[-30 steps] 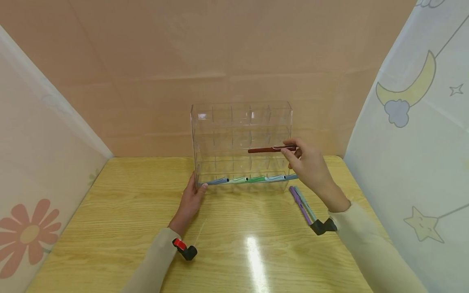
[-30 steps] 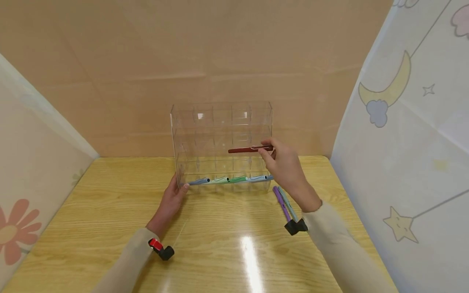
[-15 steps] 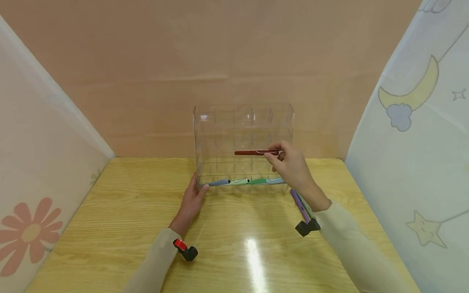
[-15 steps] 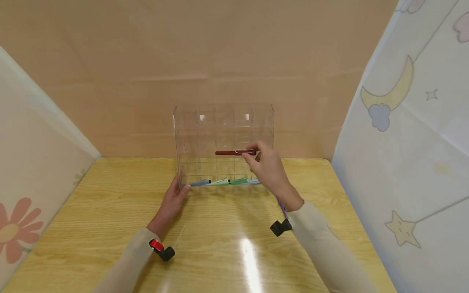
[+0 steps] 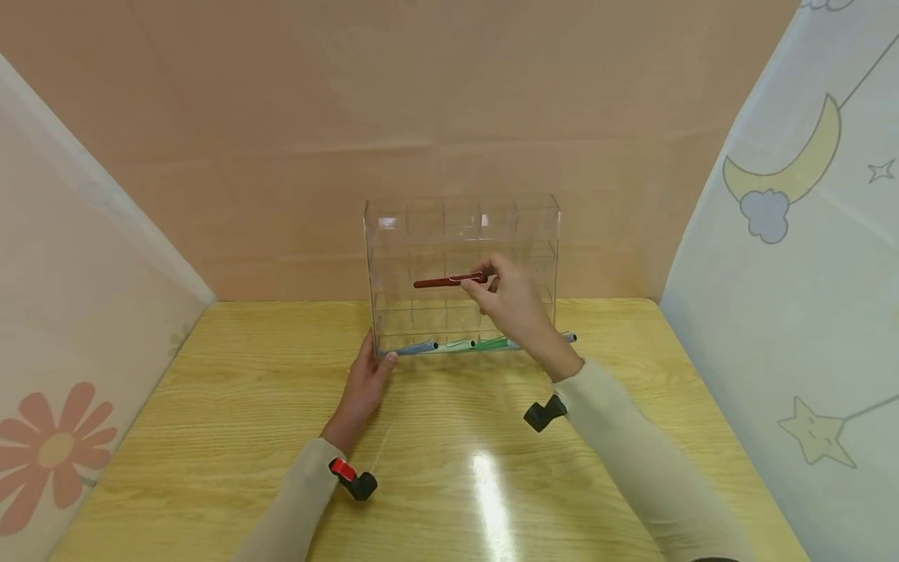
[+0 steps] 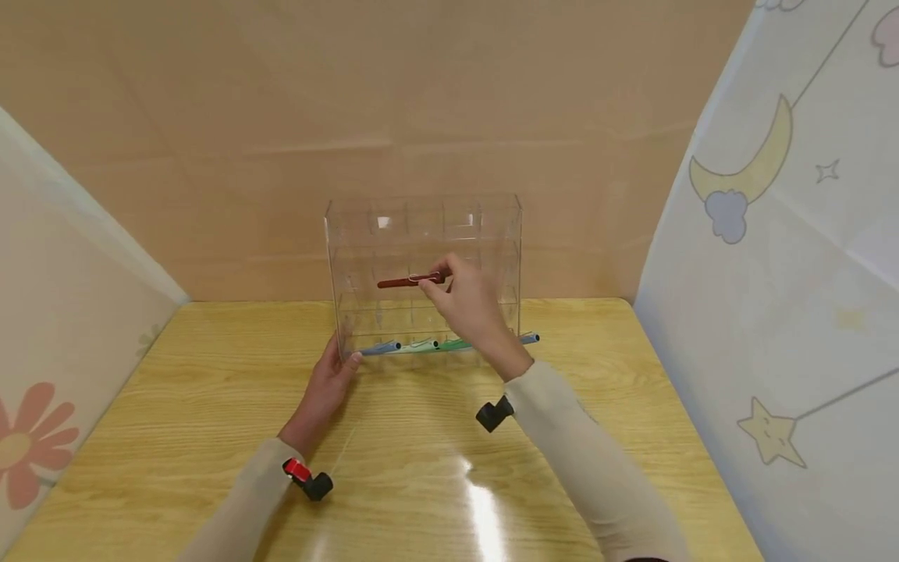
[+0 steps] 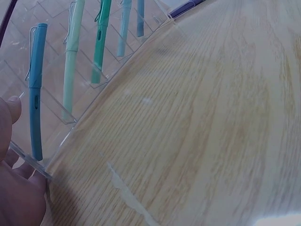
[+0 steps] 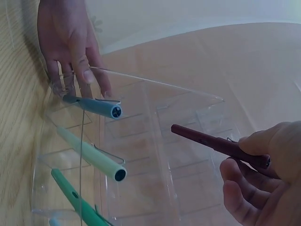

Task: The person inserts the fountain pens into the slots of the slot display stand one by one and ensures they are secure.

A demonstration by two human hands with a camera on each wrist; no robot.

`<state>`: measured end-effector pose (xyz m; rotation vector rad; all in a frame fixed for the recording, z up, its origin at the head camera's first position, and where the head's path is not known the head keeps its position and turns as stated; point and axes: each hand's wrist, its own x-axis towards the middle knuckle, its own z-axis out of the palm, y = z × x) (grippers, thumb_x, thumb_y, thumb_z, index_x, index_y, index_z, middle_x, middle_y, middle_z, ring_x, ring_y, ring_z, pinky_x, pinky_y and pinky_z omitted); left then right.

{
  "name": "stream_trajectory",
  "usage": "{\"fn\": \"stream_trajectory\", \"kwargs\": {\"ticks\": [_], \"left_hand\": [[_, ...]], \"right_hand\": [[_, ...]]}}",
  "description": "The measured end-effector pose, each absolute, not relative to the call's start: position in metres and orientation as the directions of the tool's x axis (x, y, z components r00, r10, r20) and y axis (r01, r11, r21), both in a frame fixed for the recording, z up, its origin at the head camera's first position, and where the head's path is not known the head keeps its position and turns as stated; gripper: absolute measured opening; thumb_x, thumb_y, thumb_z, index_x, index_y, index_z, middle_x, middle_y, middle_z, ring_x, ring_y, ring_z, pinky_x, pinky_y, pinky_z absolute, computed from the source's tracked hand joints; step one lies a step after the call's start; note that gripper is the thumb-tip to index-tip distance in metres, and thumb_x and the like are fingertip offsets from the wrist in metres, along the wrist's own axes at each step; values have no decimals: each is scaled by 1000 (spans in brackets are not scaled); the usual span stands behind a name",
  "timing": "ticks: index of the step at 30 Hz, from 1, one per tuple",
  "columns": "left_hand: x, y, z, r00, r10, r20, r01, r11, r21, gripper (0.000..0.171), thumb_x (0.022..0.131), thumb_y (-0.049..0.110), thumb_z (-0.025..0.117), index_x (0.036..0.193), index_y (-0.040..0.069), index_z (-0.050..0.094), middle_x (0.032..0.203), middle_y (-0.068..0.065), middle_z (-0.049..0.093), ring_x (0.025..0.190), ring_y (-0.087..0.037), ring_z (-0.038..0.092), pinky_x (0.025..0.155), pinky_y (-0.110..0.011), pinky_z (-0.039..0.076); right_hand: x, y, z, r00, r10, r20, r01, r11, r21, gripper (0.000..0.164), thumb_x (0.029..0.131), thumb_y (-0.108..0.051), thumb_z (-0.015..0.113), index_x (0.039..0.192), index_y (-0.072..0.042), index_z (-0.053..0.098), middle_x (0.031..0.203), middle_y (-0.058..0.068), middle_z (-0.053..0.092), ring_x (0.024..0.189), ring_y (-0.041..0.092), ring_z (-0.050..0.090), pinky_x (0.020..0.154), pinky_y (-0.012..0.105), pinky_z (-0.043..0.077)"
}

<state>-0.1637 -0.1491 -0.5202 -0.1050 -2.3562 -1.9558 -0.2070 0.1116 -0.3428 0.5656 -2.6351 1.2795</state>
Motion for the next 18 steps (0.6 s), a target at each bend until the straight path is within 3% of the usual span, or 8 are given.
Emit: {"fn": "stream_trajectory", "kwargs": {"ticks": [7,18], "left_hand": [[-162,-148,-519,-995,4,96,95,175,980,74,113,19,53,174,22,11,181,-11,15,168,-36,13,135,-60,19],[-163,-147,-519,-993,16,115,117,169,979,72,114,19,52,174,19,12,181,-13,16,168,-38,14,134,-61,20]], "right_hand": [[-208,94,-348,-915,-305,265,-396,556,-730,25,105,-24,71,120,-4,65,104,12,70,61,18,62,48,23,42],[-210,78,-356,-933,-303,197,-351,634,-689,22,104,-27,72,116,-11,65,97,6,71,56,14,51,45,22,36]]}}
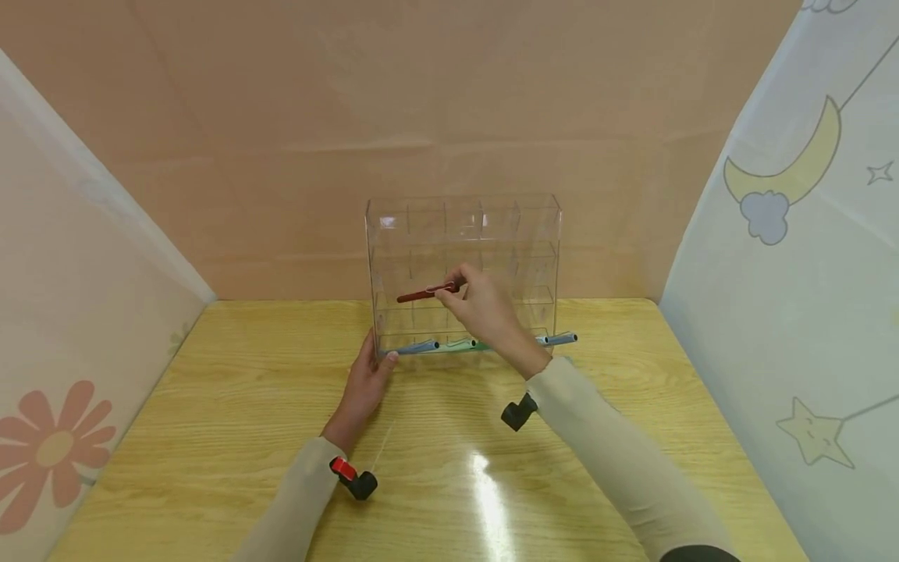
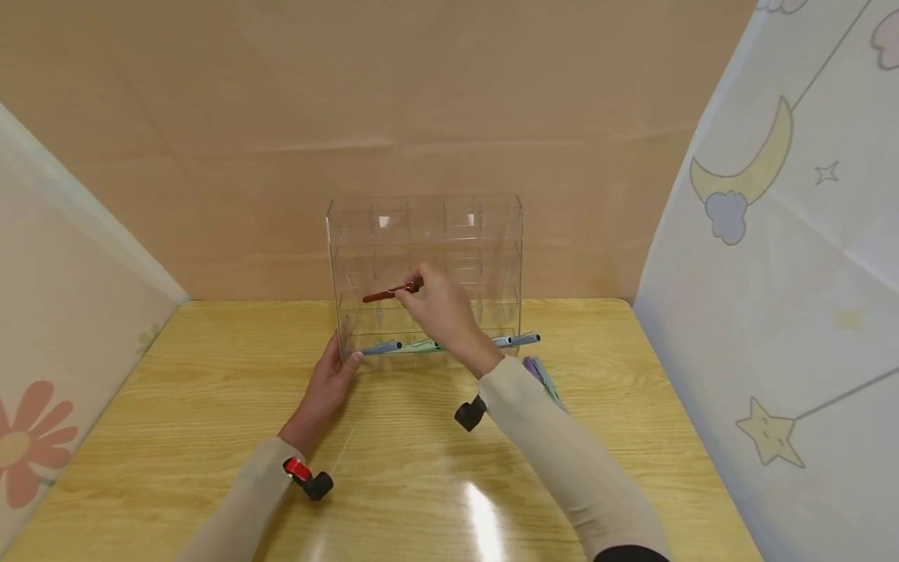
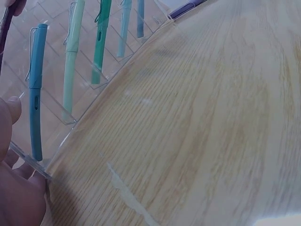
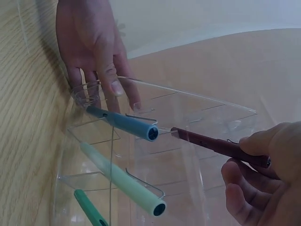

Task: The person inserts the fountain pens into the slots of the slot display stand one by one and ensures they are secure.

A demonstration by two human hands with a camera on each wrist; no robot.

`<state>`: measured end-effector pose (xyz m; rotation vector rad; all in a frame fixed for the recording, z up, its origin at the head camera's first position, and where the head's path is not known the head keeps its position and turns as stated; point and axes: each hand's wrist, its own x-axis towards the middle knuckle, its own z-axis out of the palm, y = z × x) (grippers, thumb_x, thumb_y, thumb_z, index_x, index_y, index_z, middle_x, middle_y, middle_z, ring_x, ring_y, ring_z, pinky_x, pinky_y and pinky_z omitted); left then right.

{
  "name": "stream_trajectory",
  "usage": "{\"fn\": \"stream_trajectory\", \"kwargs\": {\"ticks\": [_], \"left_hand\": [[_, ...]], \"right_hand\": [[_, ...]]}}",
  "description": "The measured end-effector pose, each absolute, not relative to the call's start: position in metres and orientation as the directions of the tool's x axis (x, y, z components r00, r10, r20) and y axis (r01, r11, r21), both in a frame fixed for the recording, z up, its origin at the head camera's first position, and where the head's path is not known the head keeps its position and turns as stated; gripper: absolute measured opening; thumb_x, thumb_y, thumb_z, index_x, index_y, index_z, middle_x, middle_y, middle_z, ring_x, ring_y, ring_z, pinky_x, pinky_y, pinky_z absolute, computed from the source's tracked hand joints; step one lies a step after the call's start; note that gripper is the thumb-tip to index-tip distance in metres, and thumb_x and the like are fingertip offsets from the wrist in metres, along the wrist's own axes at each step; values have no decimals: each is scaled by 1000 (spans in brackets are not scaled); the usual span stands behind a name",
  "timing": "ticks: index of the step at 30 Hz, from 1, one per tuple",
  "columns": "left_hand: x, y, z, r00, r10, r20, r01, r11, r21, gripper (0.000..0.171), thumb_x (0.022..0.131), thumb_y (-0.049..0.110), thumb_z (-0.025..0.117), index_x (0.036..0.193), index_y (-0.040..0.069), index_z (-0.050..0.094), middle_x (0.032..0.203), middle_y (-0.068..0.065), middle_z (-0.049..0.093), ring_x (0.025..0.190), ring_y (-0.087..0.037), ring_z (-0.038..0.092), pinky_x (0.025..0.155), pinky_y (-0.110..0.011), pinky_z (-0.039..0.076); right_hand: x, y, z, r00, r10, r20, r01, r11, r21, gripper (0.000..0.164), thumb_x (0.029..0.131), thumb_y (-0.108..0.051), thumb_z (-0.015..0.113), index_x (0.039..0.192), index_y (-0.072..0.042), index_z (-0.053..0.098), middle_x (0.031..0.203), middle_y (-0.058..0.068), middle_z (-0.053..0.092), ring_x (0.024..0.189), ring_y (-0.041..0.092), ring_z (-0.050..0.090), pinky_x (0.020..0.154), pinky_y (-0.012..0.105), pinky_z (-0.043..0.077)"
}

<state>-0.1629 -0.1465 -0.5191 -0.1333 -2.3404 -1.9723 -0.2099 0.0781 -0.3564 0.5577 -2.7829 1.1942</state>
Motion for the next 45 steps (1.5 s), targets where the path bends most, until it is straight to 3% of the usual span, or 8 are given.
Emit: {"fn": "stream_trajectory", "kwargs": {"ticks": [4,11,15,25,33,39,45], "left_hand": [[-163,-146,-519,-994,15,108,109,167,980,72,114,20,52,174,22,12,181,-11,15,168,-37,14,134,-62,21],[-163,-145,-518,-995,3,96,95,177,980,73,113,21,53,174,21,12,181,-12,16,168,-38,14,133,-63,21],[-163,-144,-517,-996,1,91,90,186,978,73,113,22,53,174,21,12,181,-12,15,168,-38,13,133,-63,21],[-163,-143,-518,-993,13,118,118,177,977,75,113,16,53,173,13,9,180,-17,11,167,-42,11,132,-66,21],[-163,-142,-517,-995,14,99,100,179,979,76,113,18,54,174,14,7,181,-14,11,168,-38,11,133,-63,21],[-166,-142,-518,-993,15,115,116,201,973,75,113,18,53,173,9,8,180,-19,11,167,-43,11,132,-66,20],[-167,-142,-518,-994,17,109,110,184,977,74,113,17,53,174,15,9,180,-16,15,167,-42,15,131,-65,23]], "right_hand": [[-211,73,-360,-936,-315,158,-336,659,-673,21,105,-31,71,114,-13,65,80,5,67,51,13,48,44,24,34],[-214,62,-368,-916,-345,204,-398,726,-561,23,103,-34,73,109,-12,67,103,4,77,50,10,40,45,22,30],[-214,57,-369,-914,-346,214,-406,740,-537,23,102,-33,74,107,-12,68,101,5,78,49,10,41,44,22,28],[-219,50,-373,-921,-343,184,-387,747,-541,22,103,-33,74,106,-12,68,102,4,78,49,8,41,44,22,29],[-219,51,-374,-921,-341,190,-387,739,-551,21,103,-32,74,105,-12,68,101,5,77,51,9,43,45,22,29],[-220,54,-375,-918,-341,204,-395,727,-561,20,102,-32,74,105,-13,68,99,3,77,51,10,45,45,23,30],[-219,59,-372,-927,-338,161,-365,720,-591,22,102,-35,74,108,-15,68,97,1,77,55,13,54,47,24,36]]}}
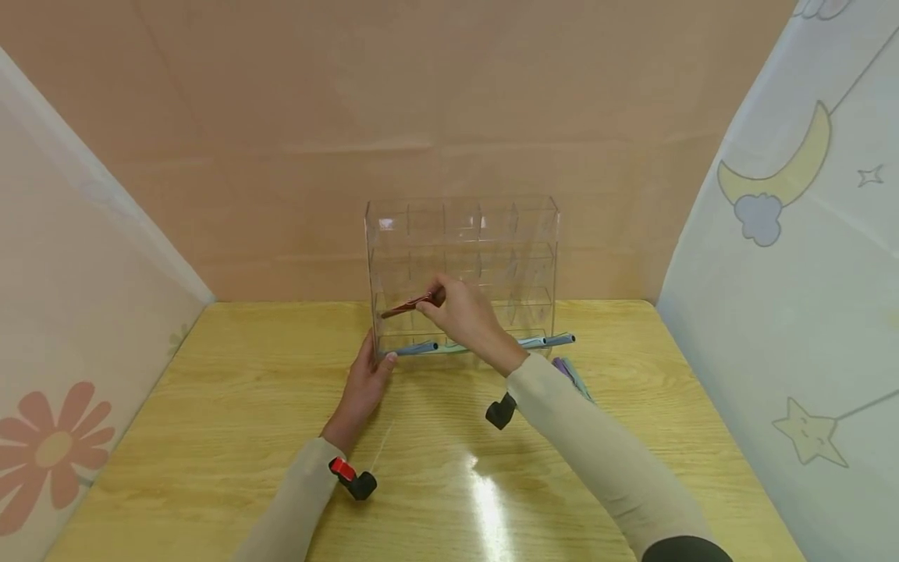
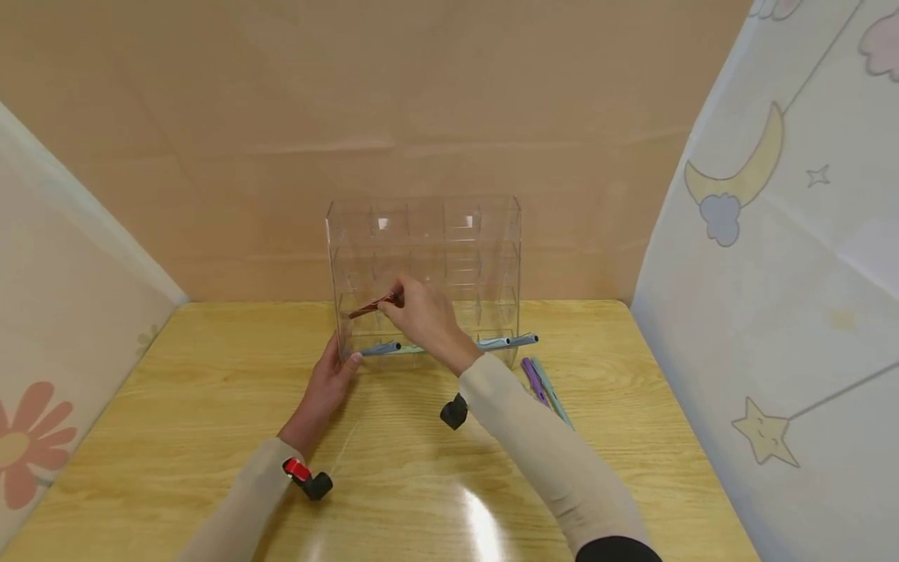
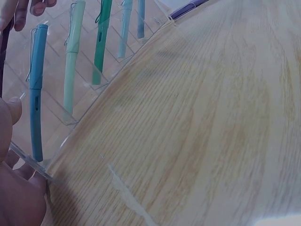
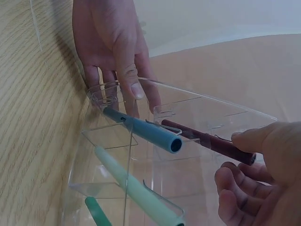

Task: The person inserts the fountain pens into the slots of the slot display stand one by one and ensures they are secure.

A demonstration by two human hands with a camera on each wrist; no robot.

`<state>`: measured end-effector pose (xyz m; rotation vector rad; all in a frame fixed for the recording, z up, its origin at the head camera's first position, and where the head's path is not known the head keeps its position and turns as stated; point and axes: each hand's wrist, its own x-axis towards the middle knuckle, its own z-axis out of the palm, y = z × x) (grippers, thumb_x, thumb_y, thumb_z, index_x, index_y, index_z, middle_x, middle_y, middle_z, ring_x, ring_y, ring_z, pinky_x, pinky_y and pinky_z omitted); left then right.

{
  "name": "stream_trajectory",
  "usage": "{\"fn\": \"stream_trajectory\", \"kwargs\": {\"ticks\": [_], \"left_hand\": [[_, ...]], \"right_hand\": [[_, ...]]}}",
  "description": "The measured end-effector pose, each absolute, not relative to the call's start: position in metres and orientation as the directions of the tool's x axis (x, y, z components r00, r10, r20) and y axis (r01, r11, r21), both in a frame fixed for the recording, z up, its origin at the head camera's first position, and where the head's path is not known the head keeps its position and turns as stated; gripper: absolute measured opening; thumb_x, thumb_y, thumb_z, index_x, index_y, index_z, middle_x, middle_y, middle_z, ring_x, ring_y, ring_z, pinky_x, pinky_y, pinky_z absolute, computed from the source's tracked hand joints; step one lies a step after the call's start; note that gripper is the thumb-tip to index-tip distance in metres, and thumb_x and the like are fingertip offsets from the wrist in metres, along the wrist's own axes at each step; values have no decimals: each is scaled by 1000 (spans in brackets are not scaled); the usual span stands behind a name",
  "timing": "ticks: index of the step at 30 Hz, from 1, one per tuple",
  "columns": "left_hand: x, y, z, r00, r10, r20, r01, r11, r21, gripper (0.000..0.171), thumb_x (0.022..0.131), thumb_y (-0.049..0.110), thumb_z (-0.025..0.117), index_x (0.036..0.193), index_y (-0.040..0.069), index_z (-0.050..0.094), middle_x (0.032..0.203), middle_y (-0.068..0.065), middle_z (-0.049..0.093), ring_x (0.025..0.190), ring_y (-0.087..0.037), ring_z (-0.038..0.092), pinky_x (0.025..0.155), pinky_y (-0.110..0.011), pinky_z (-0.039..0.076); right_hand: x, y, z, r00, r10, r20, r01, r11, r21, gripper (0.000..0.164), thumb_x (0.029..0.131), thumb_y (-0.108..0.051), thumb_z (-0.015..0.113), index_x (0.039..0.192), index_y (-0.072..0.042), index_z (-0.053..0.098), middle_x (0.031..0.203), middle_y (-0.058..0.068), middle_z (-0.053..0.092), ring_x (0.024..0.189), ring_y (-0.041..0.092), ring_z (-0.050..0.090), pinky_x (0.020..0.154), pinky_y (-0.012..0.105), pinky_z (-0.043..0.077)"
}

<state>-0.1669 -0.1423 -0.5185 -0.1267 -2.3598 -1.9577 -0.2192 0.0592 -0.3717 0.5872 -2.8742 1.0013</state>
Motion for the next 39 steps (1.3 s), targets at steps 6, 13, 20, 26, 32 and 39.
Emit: {"fn": "stream_trajectory", "kwargs": {"ticks": [6,13,20,26,32,39], "left_hand": [[-166,-144,-519,-995,5,99,98,181,979,74,113,17,53,174,17,11,180,-17,16,166,-42,18,131,-65,25],[-165,-145,-518,-993,9,118,118,194,974,74,113,17,53,173,13,10,180,-18,14,167,-42,12,133,-64,19],[-165,-144,-518,-995,3,98,96,192,977,74,113,17,53,174,14,10,180,-16,13,168,-40,12,134,-63,18],[-163,-144,-516,-997,7,77,77,201,976,75,113,20,53,174,18,9,181,-12,12,169,-36,10,135,-60,17],[-164,-146,-515,-997,8,79,79,204,976,76,113,20,53,174,20,8,181,-13,12,168,-38,11,135,-61,16],[-162,-149,-515,-996,9,91,91,200,975,75,113,19,53,174,17,9,180,-16,12,168,-41,11,132,-65,20]], "right_hand": [[-217,70,-361,-942,-311,122,-316,711,-629,30,103,-37,72,118,-11,67,105,3,74,70,16,65,55,27,48],[-217,89,-344,-946,-297,134,-307,680,-666,35,104,-35,70,127,-8,65,111,6,73,75,18,65,59,27,50],[-211,121,-322,-955,-263,138,-276,616,-737,40,105,-35,70,132,-6,63,114,9,68,74,24,69,59,28,54],[-202,159,-313,-962,-217,169,-269,618,-739,39,105,-34,69,131,-6,62,115,11,68,76,26,69,63,27,57],[-193,191,-309,-970,-163,181,-244,647,-722,41,105,-41,67,130,-8,63,116,11,68,72,21,67,59,27,54],[-187,214,-317,-979,-106,174,-200,654,-730,40,105,-39,67,130,-7,63,111,8,65,69,21,68,50,28,45]]}}
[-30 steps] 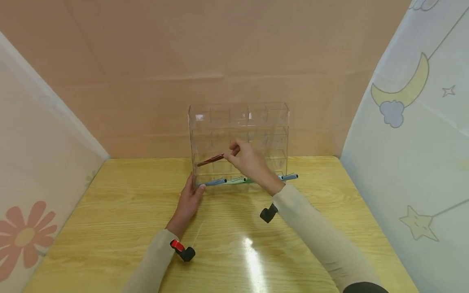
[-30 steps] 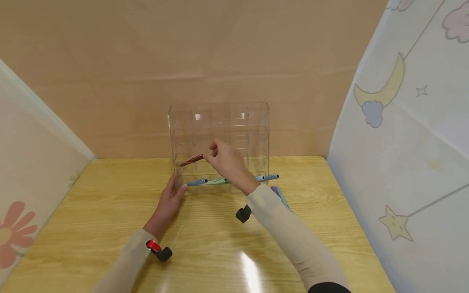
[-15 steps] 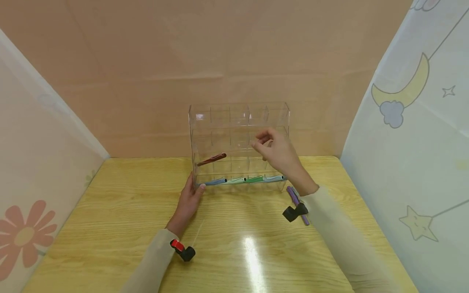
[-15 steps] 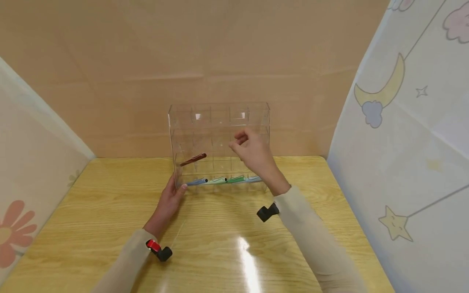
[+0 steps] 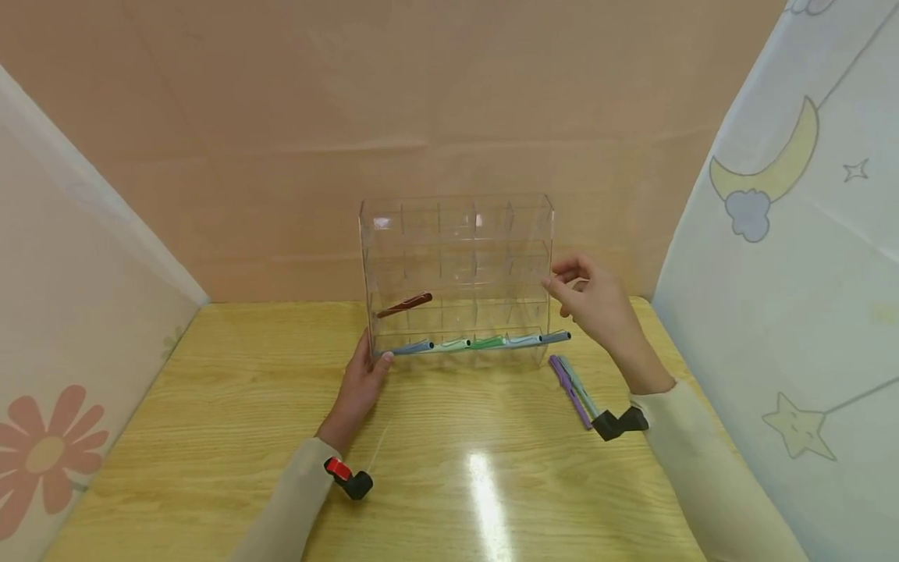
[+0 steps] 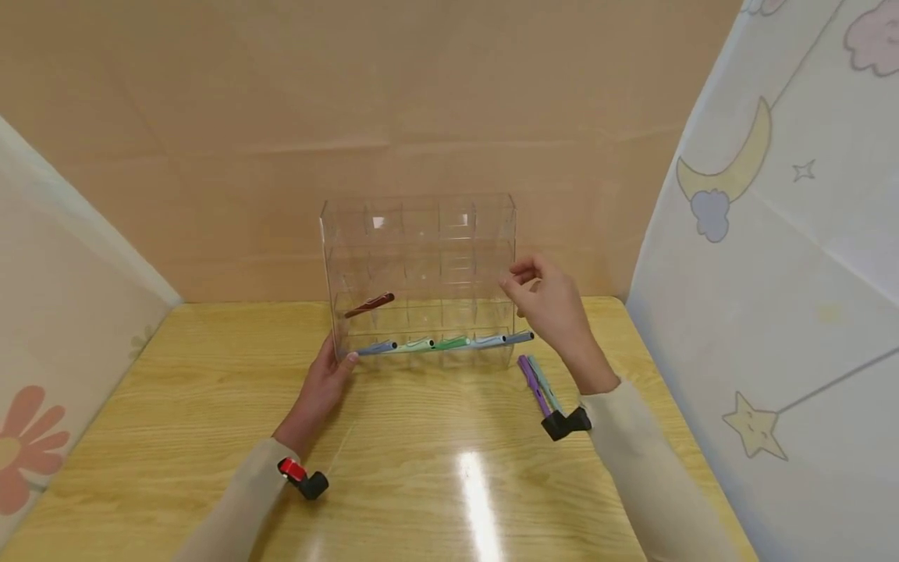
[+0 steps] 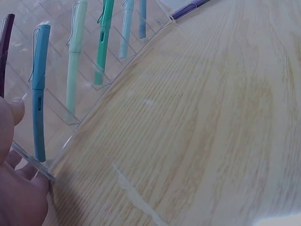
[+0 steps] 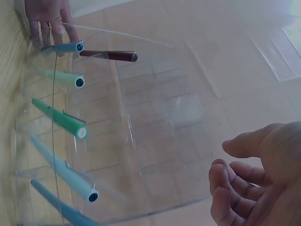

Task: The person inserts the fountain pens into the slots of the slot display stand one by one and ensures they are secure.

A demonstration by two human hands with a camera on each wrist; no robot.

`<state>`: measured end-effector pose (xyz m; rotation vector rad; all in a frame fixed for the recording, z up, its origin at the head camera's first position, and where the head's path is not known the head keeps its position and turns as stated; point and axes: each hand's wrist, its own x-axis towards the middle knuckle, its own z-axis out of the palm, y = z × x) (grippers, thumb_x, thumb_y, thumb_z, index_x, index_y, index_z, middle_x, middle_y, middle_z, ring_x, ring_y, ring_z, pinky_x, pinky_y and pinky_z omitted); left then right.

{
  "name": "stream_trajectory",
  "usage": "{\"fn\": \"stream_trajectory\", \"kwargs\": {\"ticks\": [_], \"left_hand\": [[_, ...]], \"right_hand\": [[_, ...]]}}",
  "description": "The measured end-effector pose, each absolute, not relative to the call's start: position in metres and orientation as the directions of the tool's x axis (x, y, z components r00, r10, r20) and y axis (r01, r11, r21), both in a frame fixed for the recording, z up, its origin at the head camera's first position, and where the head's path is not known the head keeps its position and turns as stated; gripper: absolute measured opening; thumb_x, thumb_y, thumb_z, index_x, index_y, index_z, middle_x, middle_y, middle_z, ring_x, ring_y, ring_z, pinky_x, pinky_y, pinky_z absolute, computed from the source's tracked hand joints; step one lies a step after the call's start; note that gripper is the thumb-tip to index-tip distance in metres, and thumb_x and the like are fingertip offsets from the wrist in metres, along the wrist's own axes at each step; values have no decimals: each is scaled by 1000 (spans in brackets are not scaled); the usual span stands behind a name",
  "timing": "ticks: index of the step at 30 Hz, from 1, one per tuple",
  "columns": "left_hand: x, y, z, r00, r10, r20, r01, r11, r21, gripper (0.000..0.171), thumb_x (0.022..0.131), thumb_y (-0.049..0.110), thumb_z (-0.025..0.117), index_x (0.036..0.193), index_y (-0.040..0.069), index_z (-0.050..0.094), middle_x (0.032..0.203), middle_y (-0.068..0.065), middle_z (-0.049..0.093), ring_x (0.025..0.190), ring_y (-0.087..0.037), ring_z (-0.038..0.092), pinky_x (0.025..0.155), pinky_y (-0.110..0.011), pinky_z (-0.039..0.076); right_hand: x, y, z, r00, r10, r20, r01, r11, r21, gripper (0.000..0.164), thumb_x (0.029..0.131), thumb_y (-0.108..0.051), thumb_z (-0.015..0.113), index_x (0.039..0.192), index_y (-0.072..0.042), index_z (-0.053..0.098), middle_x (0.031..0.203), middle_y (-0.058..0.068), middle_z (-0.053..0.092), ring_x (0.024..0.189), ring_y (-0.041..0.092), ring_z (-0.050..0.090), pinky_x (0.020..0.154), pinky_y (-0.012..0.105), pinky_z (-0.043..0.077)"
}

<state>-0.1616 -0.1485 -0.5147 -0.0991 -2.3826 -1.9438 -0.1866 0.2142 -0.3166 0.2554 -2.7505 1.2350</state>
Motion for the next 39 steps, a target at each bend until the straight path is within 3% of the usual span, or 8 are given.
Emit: {"fn": "stream_trajectory", "kwargs": {"ticks": [8,18,27,39], "left_hand": [[-162,-150,-514,-996,22,82,85,208,974,75,114,19,52,174,16,7,180,-17,11,168,-42,10,132,-68,18],[-162,-150,-512,-997,19,78,80,217,973,75,114,19,51,174,14,7,181,-17,10,168,-42,8,133,-65,15],[-162,-149,-514,-998,17,67,69,214,974,75,114,21,51,174,13,6,180,-18,10,168,-42,8,134,-65,14],[-164,-150,-517,-998,18,64,66,204,977,76,114,20,52,174,13,6,181,-17,10,168,-41,7,134,-65,15]], "right_hand": [[-186,238,-331,-982,-72,173,-176,665,-726,44,106,-37,64,131,-1,61,112,13,66,63,8,65,55,26,51],[-193,271,-358,-983,-62,171,-166,694,-701,37,107,-26,64,125,5,61,109,21,66,57,8,64,50,26,51],[-194,295,-386,-994,-98,-49,-48,796,-604,42,109,-27,61,132,8,56,126,31,65,68,14,67,57,29,55],[-193,305,-424,-978,-98,-185,33,799,-601,41,108,-24,62,131,10,55,117,28,67,74,26,68,61,33,56]]}}
